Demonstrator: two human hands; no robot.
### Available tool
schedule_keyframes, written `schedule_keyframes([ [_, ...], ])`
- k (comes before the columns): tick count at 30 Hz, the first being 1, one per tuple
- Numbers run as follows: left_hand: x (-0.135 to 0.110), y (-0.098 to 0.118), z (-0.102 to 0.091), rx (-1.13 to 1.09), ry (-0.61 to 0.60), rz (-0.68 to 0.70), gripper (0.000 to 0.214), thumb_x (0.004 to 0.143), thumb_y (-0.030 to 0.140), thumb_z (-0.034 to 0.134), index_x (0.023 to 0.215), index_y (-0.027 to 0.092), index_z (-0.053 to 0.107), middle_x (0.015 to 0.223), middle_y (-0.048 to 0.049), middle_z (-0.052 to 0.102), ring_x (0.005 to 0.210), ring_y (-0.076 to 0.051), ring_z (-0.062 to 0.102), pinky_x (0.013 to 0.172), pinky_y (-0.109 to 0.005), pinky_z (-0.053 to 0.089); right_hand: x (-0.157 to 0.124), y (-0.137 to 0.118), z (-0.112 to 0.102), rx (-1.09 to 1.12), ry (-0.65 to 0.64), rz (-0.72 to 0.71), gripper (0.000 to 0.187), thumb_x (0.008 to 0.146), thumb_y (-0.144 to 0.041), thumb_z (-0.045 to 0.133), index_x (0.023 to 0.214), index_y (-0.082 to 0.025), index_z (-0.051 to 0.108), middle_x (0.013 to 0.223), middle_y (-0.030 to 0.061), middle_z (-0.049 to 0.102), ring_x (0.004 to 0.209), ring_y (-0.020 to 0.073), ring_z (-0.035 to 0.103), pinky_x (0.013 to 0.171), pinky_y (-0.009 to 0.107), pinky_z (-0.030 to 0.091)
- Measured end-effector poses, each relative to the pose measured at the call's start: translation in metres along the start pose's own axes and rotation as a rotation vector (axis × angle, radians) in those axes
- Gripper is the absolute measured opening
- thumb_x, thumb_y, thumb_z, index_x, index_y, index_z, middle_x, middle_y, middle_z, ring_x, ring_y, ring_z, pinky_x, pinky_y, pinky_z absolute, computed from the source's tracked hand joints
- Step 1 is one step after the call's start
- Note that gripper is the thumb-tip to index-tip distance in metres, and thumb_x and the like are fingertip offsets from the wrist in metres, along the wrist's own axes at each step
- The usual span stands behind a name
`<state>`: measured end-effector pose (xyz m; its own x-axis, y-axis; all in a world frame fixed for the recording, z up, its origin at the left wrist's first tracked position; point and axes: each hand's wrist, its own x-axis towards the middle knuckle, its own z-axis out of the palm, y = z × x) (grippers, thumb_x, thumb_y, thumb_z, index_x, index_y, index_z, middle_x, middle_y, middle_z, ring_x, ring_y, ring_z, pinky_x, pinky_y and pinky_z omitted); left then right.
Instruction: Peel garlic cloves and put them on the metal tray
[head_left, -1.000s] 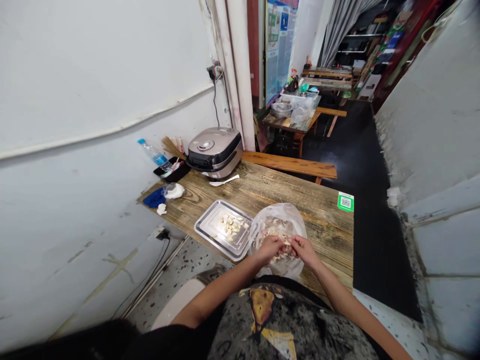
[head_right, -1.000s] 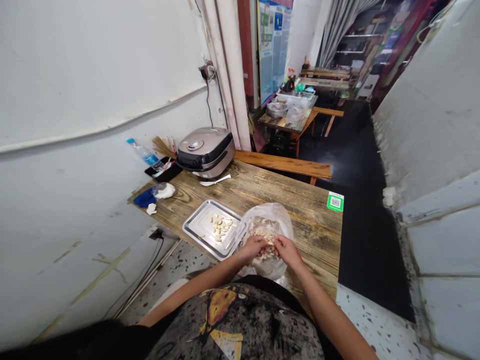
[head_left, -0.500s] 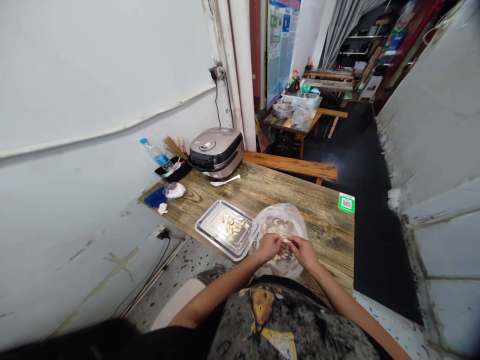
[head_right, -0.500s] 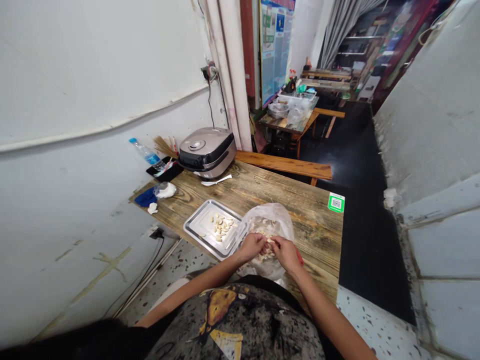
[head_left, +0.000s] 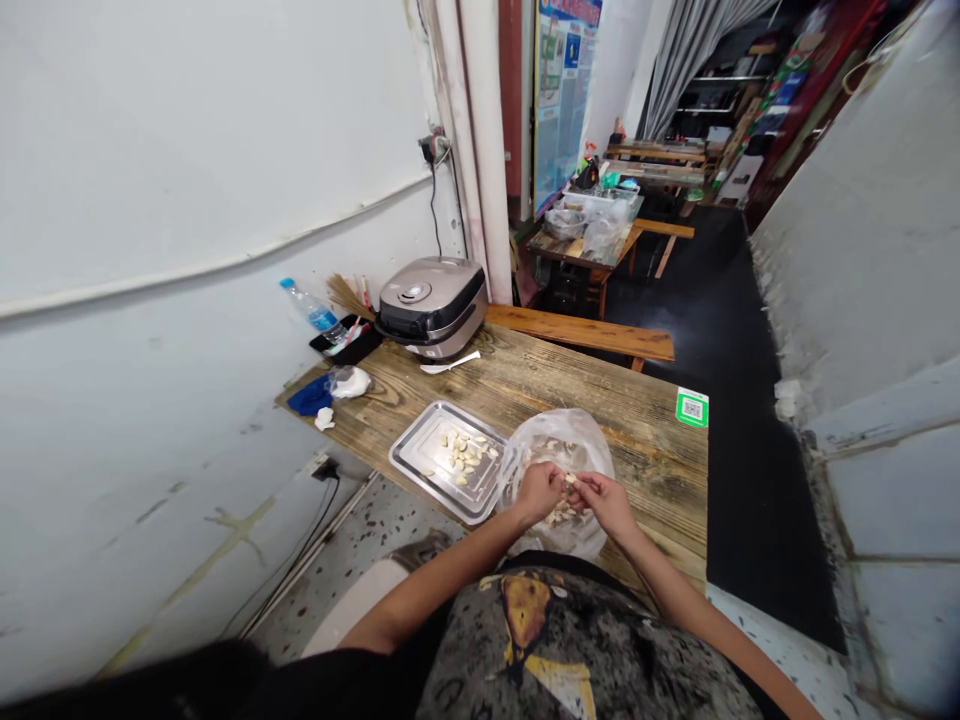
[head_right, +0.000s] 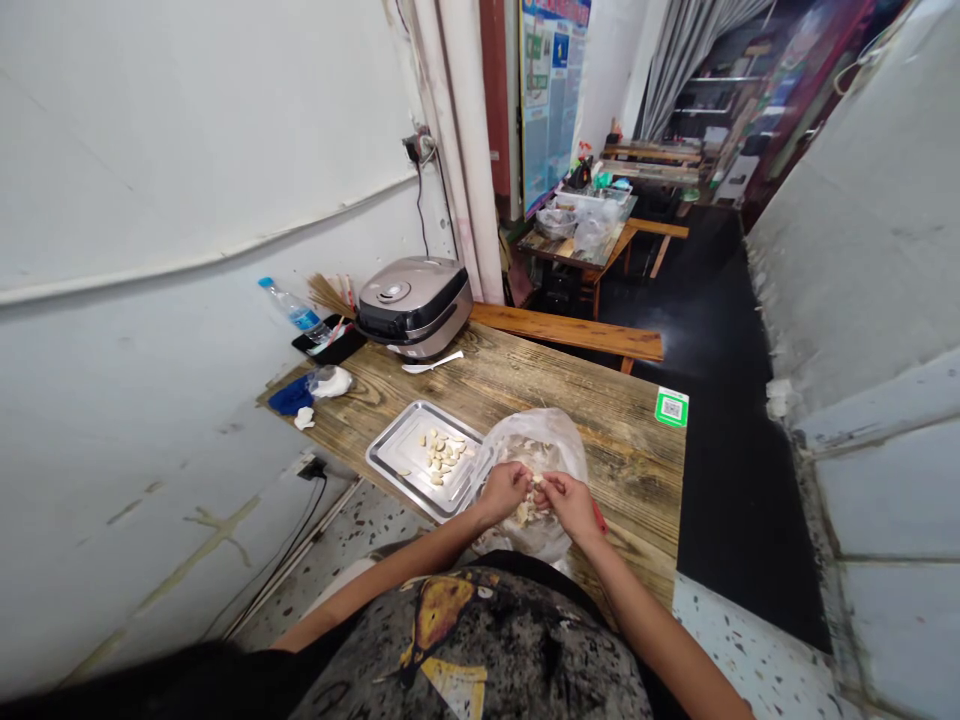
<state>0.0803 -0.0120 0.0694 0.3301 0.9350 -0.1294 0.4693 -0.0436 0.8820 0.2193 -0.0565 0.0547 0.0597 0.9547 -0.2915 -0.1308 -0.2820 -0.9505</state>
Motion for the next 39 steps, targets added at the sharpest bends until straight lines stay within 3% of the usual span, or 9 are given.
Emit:
schedule_keyframes([
  [5,0.002,-0.004,0.005,-0.209,-0.075,-0.136,0.016,0.074,0.021,0.042,0.066,0.014,0.054,0.056,0.0008,0.055,0.048,-0.009,0.047,0.047,-0.019,0.035,0.001,-0.001,-0.003,0.291,-0.003,0.151,0.026,0.063,-0.041,0.069,0.066,-0.017,0.06,0.06,0.0015,0.062,0.047,0.0105,0.054,0.046,0.023,0.046],
  [11,0.003,-0.017,0.005,0.211,-0.023,0.01,0.029,0.077,0.026,0.041,0.054,0.014,0.055,0.053,-0.0015,0.053,0.054,-0.012,0.047,0.057,-0.023,0.037,0.005,-0.003,-0.009,0.388,0.078,0.189,0.02,0.065,-0.033,0.068,0.066,-0.018,0.054,0.057,0.0011,0.058,0.043,0.0097,0.05,0.037,0.021,0.04],
  [13,0.003,-0.018,0.005,0.233,-0.067,0.082,0.024,0.076,0.023,0.042,0.062,0.013,0.059,0.061,-0.0033,0.058,0.06,-0.013,0.05,0.062,-0.024,0.039,0.005,-0.004,-0.009,0.385,0.063,0.195,0.02,0.065,-0.032,0.068,0.065,-0.018,0.054,0.057,0.0011,0.058,0.044,0.0094,0.05,0.037,0.021,0.04],
  [17,0.003,-0.015,0.007,0.006,-0.193,0.128,0.028,0.076,0.016,0.04,0.098,0.015,0.057,0.077,-0.003,0.062,0.063,-0.012,0.054,0.062,-0.023,0.041,0.003,-0.006,-0.007,0.399,0.031,0.215,0.022,0.062,-0.032,0.07,0.066,-0.017,0.055,0.054,-0.002,0.055,0.04,0.006,0.044,0.036,0.018,0.034],
  [22,0.001,-0.004,0.005,-0.067,-0.154,0.16,0.02,0.08,0.03,0.044,0.082,0.015,0.057,0.066,-0.0004,0.057,0.061,-0.011,0.052,0.059,-0.022,0.04,0.001,-0.014,-0.002,0.324,-0.008,0.224,0.027,0.06,-0.037,0.071,0.061,-0.016,0.053,0.047,-0.0055,0.051,0.034,0.0034,0.036,0.032,0.017,0.023],
  [25,0.0,0.001,0.005,-0.246,-0.173,0.128,0.019,0.078,0.031,0.048,0.085,0.014,0.054,0.068,-0.0007,0.058,0.059,-0.01,0.051,0.057,-0.022,0.041,0.001,-0.019,-0.003,0.266,-0.028,0.21,0.029,0.061,-0.039,0.069,0.058,-0.016,0.052,0.042,-0.0068,0.048,0.031,0.0024,0.031,0.031,0.016,0.019],
  [30,-0.003,0.007,0.006,-0.522,-0.206,0.057,0.022,0.075,0.034,0.054,0.083,0.014,0.051,0.064,0.0008,0.056,0.048,-0.008,0.047,0.049,-0.021,0.039,0.003,-0.026,-0.005,0.275,-0.064,0.261,0.029,0.061,-0.038,0.07,0.057,-0.016,0.051,0.041,-0.0058,0.048,0.032,0.0035,0.035,0.032,0.017,0.023],
  [35,-0.006,0.021,0.001,-0.569,-0.148,0.046,0.023,0.077,0.038,0.051,0.073,0.015,0.048,0.058,0.0012,0.055,0.049,-0.009,0.048,0.051,-0.022,0.04,-0.002,-0.031,0.002,0.297,-0.041,0.109,0.028,0.061,-0.039,0.071,0.066,-0.017,0.055,0.052,-0.0032,0.055,0.042,0.0066,0.044,0.041,0.019,0.034],
  [39,-0.008,0.039,-0.002,-0.624,-0.069,0.013,0.02,0.076,0.035,0.05,0.07,0.017,0.045,0.057,0.002,0.053,0.05,-0.009,0.048,0.051,-0.021,0.039,-0.009,-0.037,0.008,0.095,0.048,-0.121,0.025,0.07,-0.042,0.064,0.068,-0.019,0.056,0.053,-0.0025,0.054,0.044,0.009,0.045,0.045,0.021,0.036],
])
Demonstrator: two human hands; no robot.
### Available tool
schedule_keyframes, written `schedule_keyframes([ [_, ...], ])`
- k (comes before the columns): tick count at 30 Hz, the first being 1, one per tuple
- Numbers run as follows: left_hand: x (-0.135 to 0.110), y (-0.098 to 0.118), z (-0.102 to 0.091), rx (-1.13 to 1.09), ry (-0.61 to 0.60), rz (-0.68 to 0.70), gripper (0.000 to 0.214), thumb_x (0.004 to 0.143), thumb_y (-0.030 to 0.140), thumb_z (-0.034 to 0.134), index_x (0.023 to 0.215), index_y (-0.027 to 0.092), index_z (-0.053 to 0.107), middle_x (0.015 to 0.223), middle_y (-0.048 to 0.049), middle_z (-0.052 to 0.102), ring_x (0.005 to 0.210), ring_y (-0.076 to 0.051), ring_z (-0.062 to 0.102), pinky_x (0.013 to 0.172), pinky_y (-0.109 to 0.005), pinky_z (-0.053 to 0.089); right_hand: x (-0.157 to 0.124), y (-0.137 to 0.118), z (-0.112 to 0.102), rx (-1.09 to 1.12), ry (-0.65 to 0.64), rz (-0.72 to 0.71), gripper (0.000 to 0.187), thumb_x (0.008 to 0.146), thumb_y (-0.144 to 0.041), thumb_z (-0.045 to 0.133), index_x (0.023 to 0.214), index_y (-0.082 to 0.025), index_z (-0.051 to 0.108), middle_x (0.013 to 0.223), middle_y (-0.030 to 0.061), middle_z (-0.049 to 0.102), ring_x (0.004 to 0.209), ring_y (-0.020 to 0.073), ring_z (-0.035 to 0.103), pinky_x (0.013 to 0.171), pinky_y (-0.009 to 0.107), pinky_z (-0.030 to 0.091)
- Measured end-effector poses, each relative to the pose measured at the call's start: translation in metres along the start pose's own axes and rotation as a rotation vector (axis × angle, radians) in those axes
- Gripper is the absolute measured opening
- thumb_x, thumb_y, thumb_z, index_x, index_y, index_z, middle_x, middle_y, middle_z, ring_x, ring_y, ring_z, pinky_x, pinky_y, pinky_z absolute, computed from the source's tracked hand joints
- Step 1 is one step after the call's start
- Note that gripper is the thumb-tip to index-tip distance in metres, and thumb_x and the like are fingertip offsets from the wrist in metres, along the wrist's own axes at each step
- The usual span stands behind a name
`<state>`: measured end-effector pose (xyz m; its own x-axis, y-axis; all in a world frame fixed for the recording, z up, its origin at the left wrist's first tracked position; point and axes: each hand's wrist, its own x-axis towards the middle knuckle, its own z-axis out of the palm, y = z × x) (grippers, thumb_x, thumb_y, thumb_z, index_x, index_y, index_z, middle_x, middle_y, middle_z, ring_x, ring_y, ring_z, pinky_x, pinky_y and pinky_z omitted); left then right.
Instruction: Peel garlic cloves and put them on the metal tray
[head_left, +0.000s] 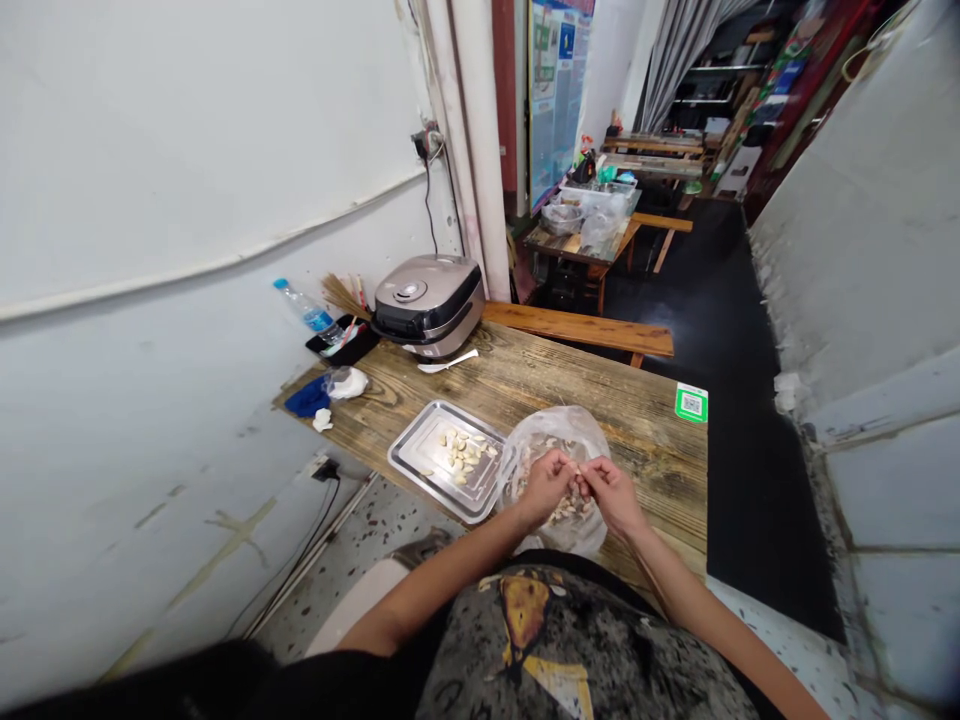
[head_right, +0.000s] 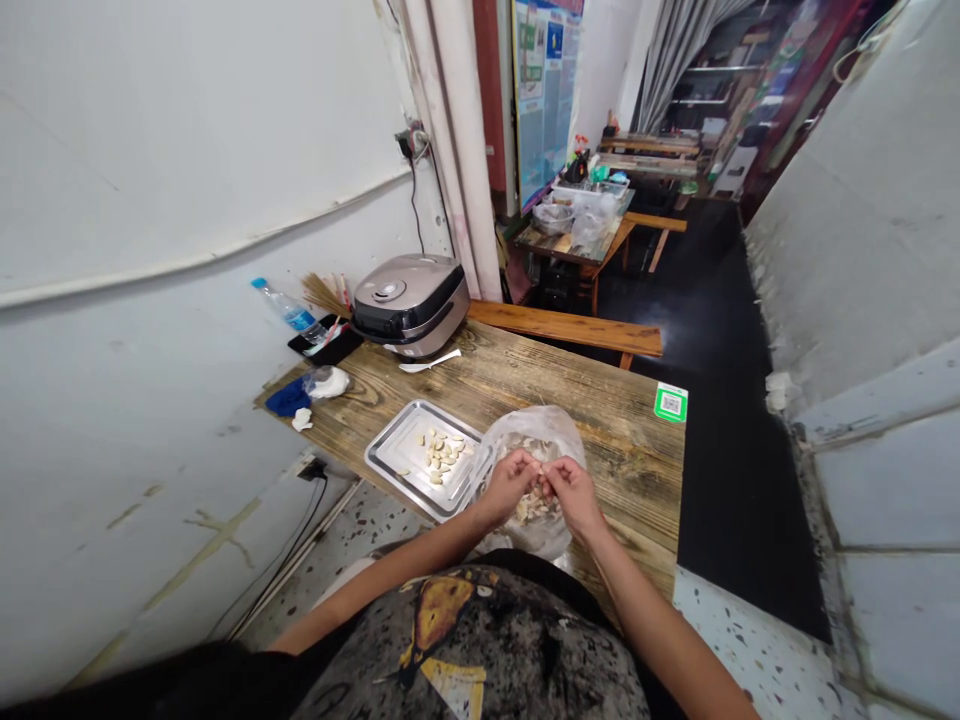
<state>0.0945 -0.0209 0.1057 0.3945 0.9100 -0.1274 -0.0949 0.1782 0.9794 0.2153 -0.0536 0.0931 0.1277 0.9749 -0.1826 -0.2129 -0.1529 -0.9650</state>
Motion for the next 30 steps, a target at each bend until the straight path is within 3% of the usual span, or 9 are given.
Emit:
schedule_keyframes([
  [5,0.0,0.006,0.007,-0.053,0.079,-0.118,0.024,0.073,0.038,0.052,0.065,0.016,0.044,0.05,0.0055,0.041,0.043,-0.005,0.035,0.043,-0.019,0.029,-0.009,-0.008,-0.003,-0.46,0.03,-0.334,0.019,0.077,-0.04,0.056,0.076,-0.022,0.063,0.068,0.0031,0.062,0.064,0.0161,0.054,0.065,0.028,0.044],
  [9,-0.004,0.008,0.006,-0.105,0.029,-0.176,0.027,0.073,0.04,0.053,0.066,0.016,0.044,0.048,0.0076,0.034,0.04,-0.004,0.028,0.041,-0.018,0.023,-0.014,-0.008,-0.01,-0.583,-0.073,-0.507,0.015,0.078,-0.035,0.056,0.083,-0.023,0.065,0.082,0.0049,0.065,0.08,0.0191,0.058,0.079,0.033,0.045],
  [13,-0.008,0.01,0.003,-0.027,0.033,-0.007,0.023,0.077,0.036,0.05,0.068,0.016,0.045,0.054,0.0045,0.043,0.048,-0.007,0.039,0.049,-0.019,0.032,-0.013,0.0,-0.012,-0.423,-0.044,-0.367,0.034,0.078,-0.034,0.057,0.109,-0.022,0.054,0.089,0.0044,0.065,0.077,0.0169,0.06,0.072,0.031,0.048],
  [15,-0.007,0.009,0.001,0.07,0.05,0.059,0.02,0.078,0.034,0.048,0.069,0.016,0.047,0.057,0.003,0.046,0.053,-0.009,0.043,0.053,-0.021,0.035,-0.012,0.002,-0.011,-0.341,-0.054,-0.277,0.037,0.078,-0.037,0.055,0.112,-0.021,0.051,0.086,0.0041,0.065,0.072,0.0161,0.061,0.065,0.028,0.049],
  [17,-0.006,0.007,0.0,0.174,0.069,0.096,0.02,0.079,0.033,0.047,0.07,0.015,0.048,0.059,0.0022,0.047,0.056,-0.009,0.043,0.055,-0.021,0.035,-0.013,0.0,-0.009,-0.4,-0.08,-0.241,0.032,0.08,-0.04,0.051,0.104,-0.019,0.055,0.078,0.003,0.064,0.065,0.0151,0.059,0.059,0.025,0.047],
  [21,-0.005,0.006,-0.002,0.295,0.063,0.157,0.019,0.08,0.031,0.045,0.07,0.015,0.048,0.062,0.0019,0.047,0.058,-0.01,0.044,0.056,-0.021,0.035,-0.016,-0.009,-0.006,-0.753,-0.074,-0.316,0.028,0.085,-0.042,0.04,0.092,-0.02,0.056,0.069,0.0002,0.059,0.06,0.014,0.054,0.057,0.024,0.041],
  [24,-0.006,0.006,-0.002,0.328,0.065,0.183,0.019,0.08,0.03,0.046,0.07,0.015,0.048,0.062,0.0018,0.048,0.059,-0.01,0.044,0.058,-0.022,0.035,-0.017,-0.012,-0.006,-0.885,-0.088,-0.333,0.028,0.087,-0.041,0.035,0.081,-0.021,0.054,0.062,-0.0016,0.054,0.057,0.0134,0.05,0.056,0.023,0.037],
  [27,-0.006,0.003,-0.003,0.294,0.061,0.166,0.02,0.08,0.031,0.046,0.069,0.015,0.049,0.06,0.002,0.048,0.058,-0.01,0.044,0.057,-0.022,0.036,-0.013,-0.007,-0.003,-0.798,-0.061,-0.276,0.035,0.087,-0.043,0.031,0.065,-0.02,0.048,0.056,-0.0024,0.048,0.053,0.0127,0.046,0.053,0.023,0.035],
  [30,-0.004,-0.004,-0.005,0.189,-0.011,0.135,0.019,0.079,0.032,0.049,0.071,0.015,0.048,0.06,0.0018,0.051,0.057,-0.01,0.048,0.057,-0.022,0.038,-0.003,0.003,0.0,-0.557,0.011,-0.136,0.04,0.085,-0.048,0.031,0.059,-0.021,0.043,0.049,-0.0033,0.045,0.045,0.0116,0.041,0.045,0.022,0.032],
])
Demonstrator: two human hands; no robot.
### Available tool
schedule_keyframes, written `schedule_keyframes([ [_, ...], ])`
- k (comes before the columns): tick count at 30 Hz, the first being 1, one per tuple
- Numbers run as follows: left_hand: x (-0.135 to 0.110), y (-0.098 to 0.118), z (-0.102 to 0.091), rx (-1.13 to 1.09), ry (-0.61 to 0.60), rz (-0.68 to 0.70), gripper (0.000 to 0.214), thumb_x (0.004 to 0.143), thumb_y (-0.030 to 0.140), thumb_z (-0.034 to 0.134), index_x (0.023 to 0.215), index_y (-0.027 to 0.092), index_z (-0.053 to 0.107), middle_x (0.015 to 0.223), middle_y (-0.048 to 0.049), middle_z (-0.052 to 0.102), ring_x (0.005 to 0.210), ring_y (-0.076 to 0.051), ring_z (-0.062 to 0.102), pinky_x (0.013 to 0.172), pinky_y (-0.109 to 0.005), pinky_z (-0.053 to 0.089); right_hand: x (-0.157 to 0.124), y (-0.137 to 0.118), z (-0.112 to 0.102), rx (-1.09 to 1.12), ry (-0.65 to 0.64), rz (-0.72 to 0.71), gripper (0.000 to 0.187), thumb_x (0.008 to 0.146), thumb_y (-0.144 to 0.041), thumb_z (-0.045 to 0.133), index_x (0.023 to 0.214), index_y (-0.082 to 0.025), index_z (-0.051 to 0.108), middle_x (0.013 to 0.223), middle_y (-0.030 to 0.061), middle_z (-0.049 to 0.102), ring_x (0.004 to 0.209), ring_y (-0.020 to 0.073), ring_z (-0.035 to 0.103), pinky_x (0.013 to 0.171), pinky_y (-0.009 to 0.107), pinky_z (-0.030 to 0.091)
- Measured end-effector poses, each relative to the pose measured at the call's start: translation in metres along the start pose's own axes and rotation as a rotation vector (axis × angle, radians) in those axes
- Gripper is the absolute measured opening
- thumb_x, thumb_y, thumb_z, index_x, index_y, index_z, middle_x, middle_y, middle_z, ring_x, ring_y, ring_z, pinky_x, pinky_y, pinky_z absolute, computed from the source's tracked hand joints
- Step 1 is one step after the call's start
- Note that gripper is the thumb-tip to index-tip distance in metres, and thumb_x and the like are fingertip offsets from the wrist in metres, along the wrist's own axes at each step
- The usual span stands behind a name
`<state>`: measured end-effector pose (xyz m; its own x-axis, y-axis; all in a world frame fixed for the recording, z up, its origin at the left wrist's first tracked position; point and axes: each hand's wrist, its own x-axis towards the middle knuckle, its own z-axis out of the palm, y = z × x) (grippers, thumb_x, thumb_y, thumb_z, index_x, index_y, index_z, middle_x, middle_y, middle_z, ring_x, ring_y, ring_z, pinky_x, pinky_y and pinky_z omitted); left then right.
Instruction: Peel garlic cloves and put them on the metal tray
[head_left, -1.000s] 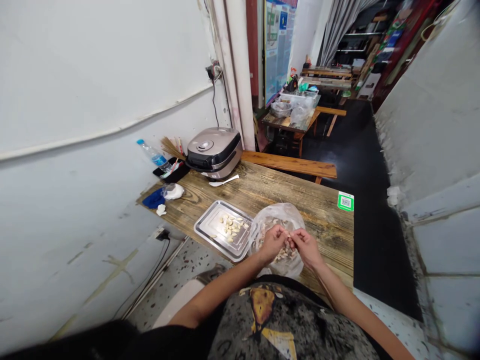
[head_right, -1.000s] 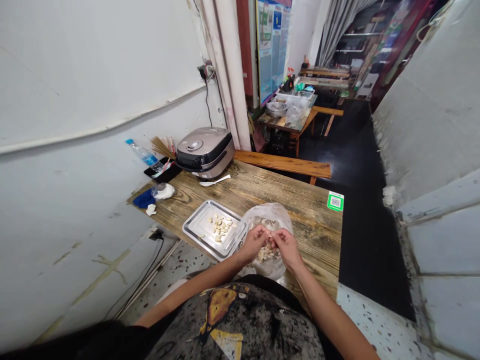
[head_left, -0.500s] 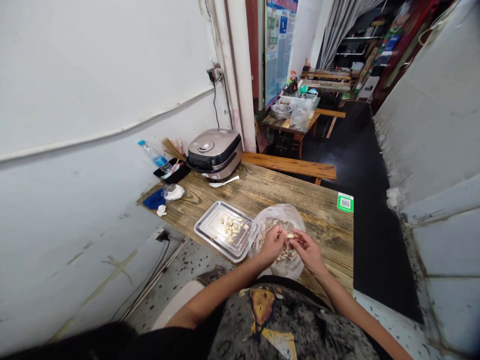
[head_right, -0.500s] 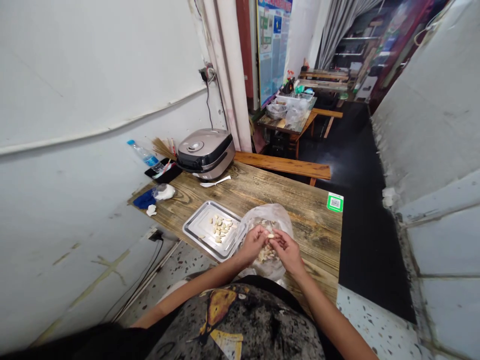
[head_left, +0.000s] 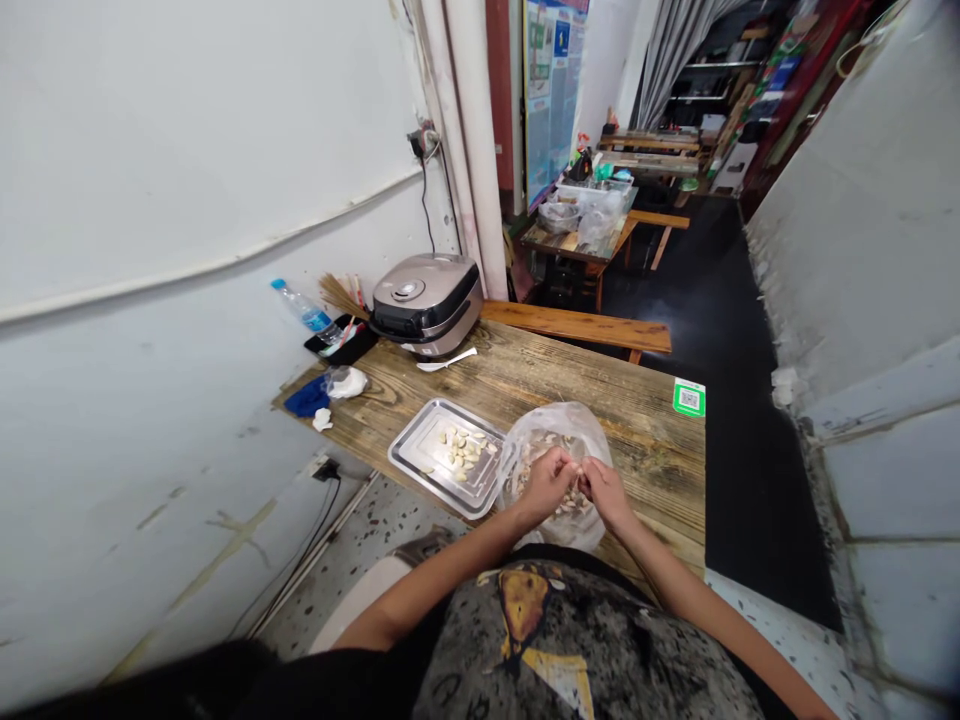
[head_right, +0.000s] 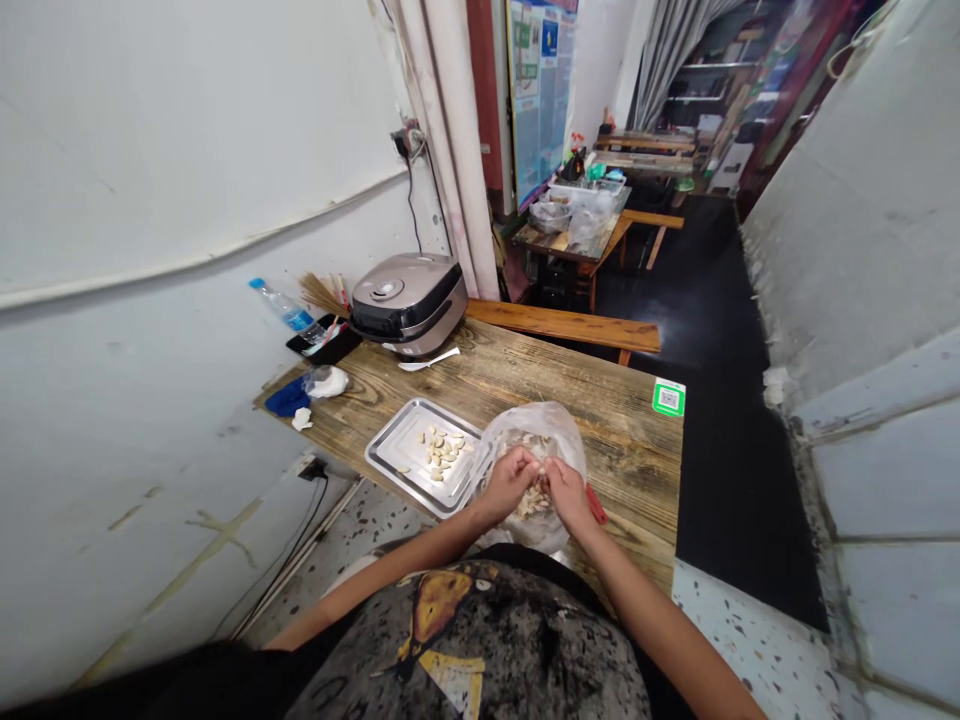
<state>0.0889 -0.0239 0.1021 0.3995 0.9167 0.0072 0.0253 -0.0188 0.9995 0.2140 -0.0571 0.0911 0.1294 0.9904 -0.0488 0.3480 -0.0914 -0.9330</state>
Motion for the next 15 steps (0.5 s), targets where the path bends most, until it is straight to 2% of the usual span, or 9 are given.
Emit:
schedule_keyframes([
  [3,0.002,-0.01,-0.004,-0.114,-0.085,-0.016,0.018,0.077,0.032,0.052,0.076,0.014,0.049,0.065,-0.0007,0.058,0.06,-0.011,0.054,0.059,-0.023,0.041,0.011,0.008,0.005,0.186,-0.035,0.13,0.041,0.082,-0.052,0.036,0.057,-0.02,0.043,0.042,-0.0048,0.041,0.038,0.0094,0.035,0.039,0.021,0.029],
  [6,0.005,-0.022,-0.016,-0.134,-0.061,-0.066,0.018,0.074,0.031,0.056,0.078,0.014,0.051,0.065,-0.0005,0.059,0.058,-0.011,0.054,0.057,-0.022,0.042,0.022,0.021,0.006,0.144,-0.13,0.163,0.045,0.082,-0.052,0.035,0.054,-0.019,0.045,0.039,-0.0041,0.042,0.035,0.0084,0.035,0.038,0.02,0.029],
  [8,0.008,-0.03,-0.028,-0.113,0.015,-0.133,0.019,0.071,0.03,0.058,0.08,0.014,0.052,0.065,-0.0002,0.059,0.055,-0.01,0.054,0.056,-0.022,0.042,0.028,0.034,0.007,-0.047,-0.201,0.151,0.043,0.084,-0.046,0.034,0.056,-0.017,0.05,0.043,-0.0023,0.049,0.037,0.0089,0.04,0.04,0.02,0.031],
  [11,0.01,-0.043,-0.046,-0.075,0.088,-0.235,0.021,0.07,0.029,0.058,0.083,0.013,0.055,0.064,-0.0006,0.06,0.054,-0.01,0.054,0.055,-0.022,0.042,0.032,0.056,0.015,-0.531,-0.312,0.074,0.025,0.082,-0.03,0.041,0.071,-0.016,0.058,0.063,0.001,0.062,0.054,0.0108,0.053,0.052,0.019,0.038],
  [13,0.01,-0.052,-0.057,-0.012,0.141,-0.252,0.019,0.07,0.031,0.057,0.077,0.013,0.057,0.061,-0.0001,0.059,0.053,-0.01,0.052,0.053,-0.021,0.04,0.032,0.069,0.024,-0.693,-0.361,0.052,0.016,0.078,-0.021,0.046,0.075,-0.015,0.061,0.077,0.0042,0.064,0.07,0.013,0.056,0.062,0.02,0.038],
  [15,0.009,-0.063,-0.068,0.056,0.234,-0.276,0.021,0.072,0.034,0.053,0.068,0.013,0.058,0.056,0.0006,0.056,0.051,-0.01,0.05,0.05,-0.02,0.037,0.029,0.078,0.035,-0.791,-0.396,0.072,0.016,0.078,-0.016,0.045,0.078,-0.014,0.061,0.087,0.008,0.063,0.08,0.015,0.056,0.069,0.021,0.037],
])
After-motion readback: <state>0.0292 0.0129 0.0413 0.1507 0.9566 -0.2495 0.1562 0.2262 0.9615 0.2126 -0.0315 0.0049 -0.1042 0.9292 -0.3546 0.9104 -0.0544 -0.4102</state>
